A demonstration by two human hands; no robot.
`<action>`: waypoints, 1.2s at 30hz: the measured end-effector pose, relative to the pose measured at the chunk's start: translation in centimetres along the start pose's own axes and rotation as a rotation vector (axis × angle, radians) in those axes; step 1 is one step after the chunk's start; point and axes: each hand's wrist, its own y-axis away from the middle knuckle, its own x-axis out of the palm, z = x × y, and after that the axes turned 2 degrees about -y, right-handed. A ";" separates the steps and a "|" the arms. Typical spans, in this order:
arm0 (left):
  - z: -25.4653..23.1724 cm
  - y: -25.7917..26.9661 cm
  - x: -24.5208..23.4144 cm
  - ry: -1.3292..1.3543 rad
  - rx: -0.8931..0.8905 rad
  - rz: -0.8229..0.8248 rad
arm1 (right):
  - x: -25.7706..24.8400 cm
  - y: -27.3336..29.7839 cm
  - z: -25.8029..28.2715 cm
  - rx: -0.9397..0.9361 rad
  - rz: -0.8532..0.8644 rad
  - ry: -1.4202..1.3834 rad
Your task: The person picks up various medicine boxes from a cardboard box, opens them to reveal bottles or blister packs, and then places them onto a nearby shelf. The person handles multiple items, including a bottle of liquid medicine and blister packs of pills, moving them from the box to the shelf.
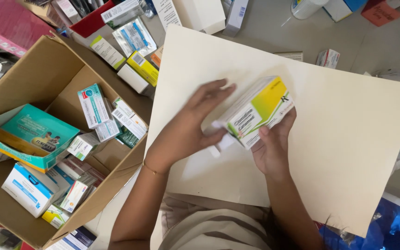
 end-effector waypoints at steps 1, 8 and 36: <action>-0.1 0.3 0.4 0.003 0.004 0.005 | 0.3 0.0 0.1 -0.004 -0.005 0.002; -1.2 1.0 3.0 -0.532 0.141 -0.194 | 1.6 0.4 -0.5 -0.048 -0.157 -0.159; 1.2 0.5 5.4 -0.416 -0.136 -0.222 | 0.3 1.0 -2.6 -0.531 -0.196 0.160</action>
